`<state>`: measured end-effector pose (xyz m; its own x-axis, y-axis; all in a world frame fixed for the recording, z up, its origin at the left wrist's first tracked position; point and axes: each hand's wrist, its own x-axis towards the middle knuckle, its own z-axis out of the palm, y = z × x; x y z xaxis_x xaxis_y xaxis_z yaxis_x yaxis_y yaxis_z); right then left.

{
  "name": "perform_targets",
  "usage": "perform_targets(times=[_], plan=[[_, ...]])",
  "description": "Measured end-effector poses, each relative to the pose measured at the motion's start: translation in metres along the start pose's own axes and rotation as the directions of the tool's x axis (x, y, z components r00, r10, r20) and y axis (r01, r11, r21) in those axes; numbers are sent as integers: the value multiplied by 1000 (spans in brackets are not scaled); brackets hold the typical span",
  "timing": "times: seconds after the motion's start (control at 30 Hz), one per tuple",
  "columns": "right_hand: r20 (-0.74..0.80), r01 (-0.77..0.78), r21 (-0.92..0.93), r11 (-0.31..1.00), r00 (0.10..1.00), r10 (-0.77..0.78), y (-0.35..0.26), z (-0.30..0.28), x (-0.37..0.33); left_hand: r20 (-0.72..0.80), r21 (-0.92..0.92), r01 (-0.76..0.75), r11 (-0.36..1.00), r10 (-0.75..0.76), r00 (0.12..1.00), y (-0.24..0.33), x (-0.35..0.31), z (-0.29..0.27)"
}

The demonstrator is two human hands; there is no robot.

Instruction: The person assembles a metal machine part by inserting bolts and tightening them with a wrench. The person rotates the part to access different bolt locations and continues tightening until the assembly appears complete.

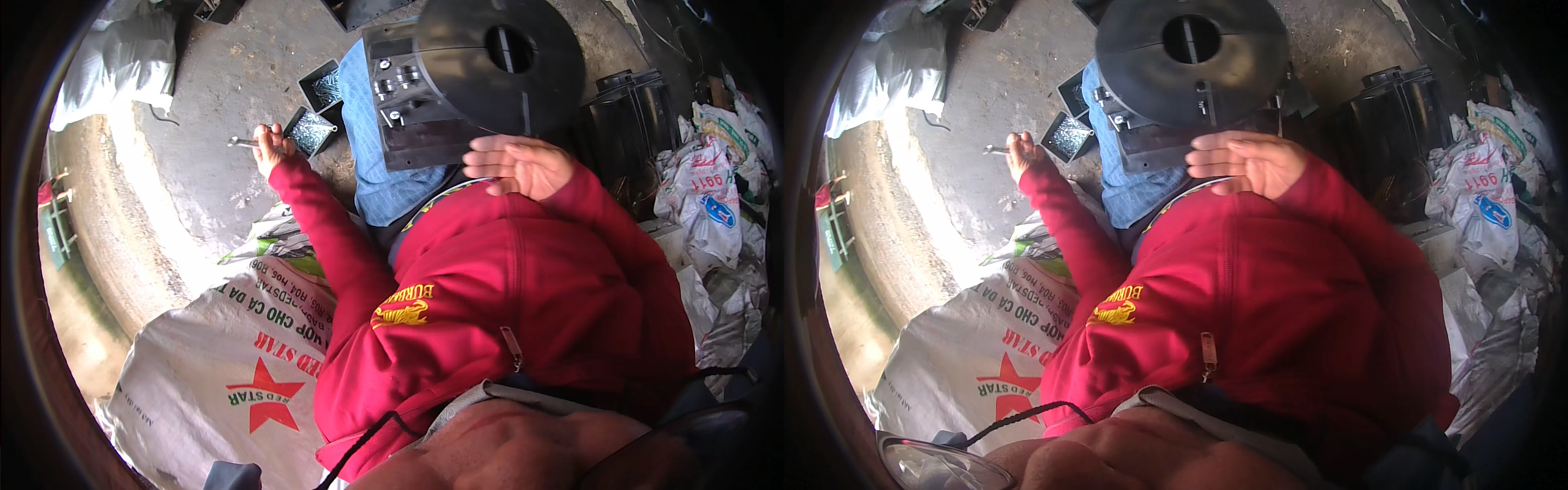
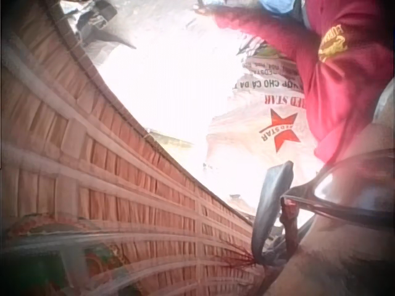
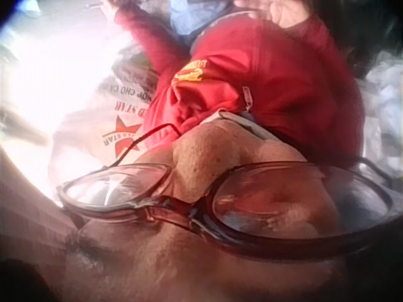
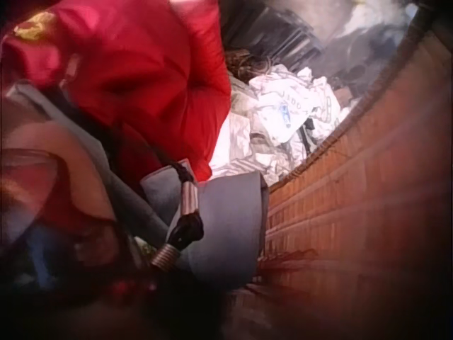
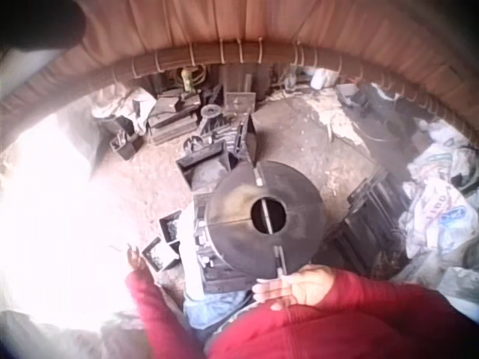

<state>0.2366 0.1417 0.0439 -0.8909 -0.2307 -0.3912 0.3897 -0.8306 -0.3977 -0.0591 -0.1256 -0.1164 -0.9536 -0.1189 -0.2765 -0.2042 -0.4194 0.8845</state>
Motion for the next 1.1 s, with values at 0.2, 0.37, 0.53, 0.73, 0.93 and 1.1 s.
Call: perform_targets(times=[0.2,0.37,0.53,0.73,0.93,1.1], plan=[[63,-53,233,971,997,39,14,3,13,889,179,-328,928,-10,457,89,-201,84],[3,25,377,926,1000,-28,24,-14,4,973,177,-784,594,12,229,68,-261,129],[-86,136,341,930,990,-113,24,-15,-15,974,207,-816,539,-34,225,61,-264,135],[-105,196,236,952,979,-176,21,-21,-16,928,345,-696,629,-119,353,68,-264,132],[-266,373,251,893,914,-307,1,-62,-30,831,476,-773,420,73,551,96,-140,73],[-303,456,177,872,868,-393,-22,-84,-37,956,244,-856,456,37,292,75,-103,94]])
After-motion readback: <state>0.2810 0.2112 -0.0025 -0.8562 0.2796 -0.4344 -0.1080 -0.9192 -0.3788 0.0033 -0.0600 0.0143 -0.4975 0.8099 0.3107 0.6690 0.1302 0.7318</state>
